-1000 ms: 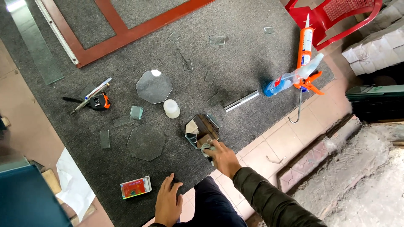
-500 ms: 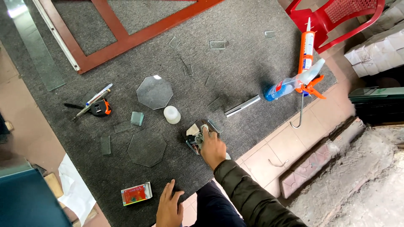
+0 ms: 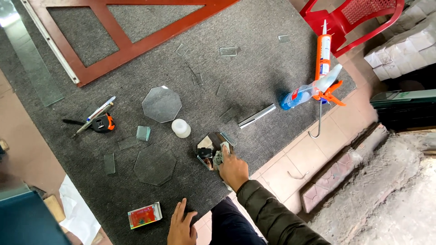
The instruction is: Assembling a multi-faceted glass container by gluing small glass pieces together on a workshop table.
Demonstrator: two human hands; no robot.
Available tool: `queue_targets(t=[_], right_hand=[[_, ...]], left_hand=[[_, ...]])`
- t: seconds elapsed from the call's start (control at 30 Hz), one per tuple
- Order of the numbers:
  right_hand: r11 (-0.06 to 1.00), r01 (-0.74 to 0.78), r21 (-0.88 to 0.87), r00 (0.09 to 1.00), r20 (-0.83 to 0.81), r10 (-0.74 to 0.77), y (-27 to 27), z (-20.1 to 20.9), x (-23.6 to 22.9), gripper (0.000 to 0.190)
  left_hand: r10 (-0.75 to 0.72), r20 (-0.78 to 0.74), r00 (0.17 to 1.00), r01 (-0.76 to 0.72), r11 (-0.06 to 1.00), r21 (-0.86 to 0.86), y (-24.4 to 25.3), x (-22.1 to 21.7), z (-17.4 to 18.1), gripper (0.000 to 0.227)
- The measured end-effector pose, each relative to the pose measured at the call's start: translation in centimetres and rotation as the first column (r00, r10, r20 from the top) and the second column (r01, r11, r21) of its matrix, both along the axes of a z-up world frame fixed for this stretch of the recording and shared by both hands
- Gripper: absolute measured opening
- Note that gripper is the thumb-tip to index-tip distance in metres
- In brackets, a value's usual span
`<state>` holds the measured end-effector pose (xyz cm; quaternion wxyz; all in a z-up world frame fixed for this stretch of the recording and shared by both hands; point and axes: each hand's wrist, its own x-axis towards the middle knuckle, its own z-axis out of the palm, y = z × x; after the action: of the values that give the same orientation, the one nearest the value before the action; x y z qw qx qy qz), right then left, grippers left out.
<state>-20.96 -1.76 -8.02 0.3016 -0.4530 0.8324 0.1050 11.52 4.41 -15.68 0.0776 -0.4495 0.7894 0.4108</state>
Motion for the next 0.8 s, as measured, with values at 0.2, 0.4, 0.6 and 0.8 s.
queue_targets(t=[0.2, 0.4, 0.6, 0.8], right_hand=[[0.999, -0.036, 0.012, 0.997, -0.061, 0.037, 3.9, -0.8, -0.3, 0.073], [0.997, 0.06, -0.057, 0.998, -0.008, -0.06, 5.5, -0.7, -0.9, 0.076], [0.972, 0.173, -0.16, 0.981, 0.116, -0.155, 5.5, 2.0, -1.4, 0.066], [0.933, 0.118, -0.339, 0.991, 0.093, -0.091, 5.9, 1.2, -1.2, 0.059]], left_hand=[[-0.061, 0.068, 0.996, 0.06, 0.998, 0.017, 0.1, 0.4, -2.3, 0.049], [-0.063, 0.028, 0.998, 0.065, 0.995, -0.073, -0.1, 0.5, -2.3, 0.049], [0.181, -0.037, 0.983, -0.177, 0.98, 0.087, -3.5, -4.9, 6.1, 0.039], [0.58, -0.227, 0.783, -0.517, 0.808, 0.281, -6.6, -10.9, 8.7, 0.045]])
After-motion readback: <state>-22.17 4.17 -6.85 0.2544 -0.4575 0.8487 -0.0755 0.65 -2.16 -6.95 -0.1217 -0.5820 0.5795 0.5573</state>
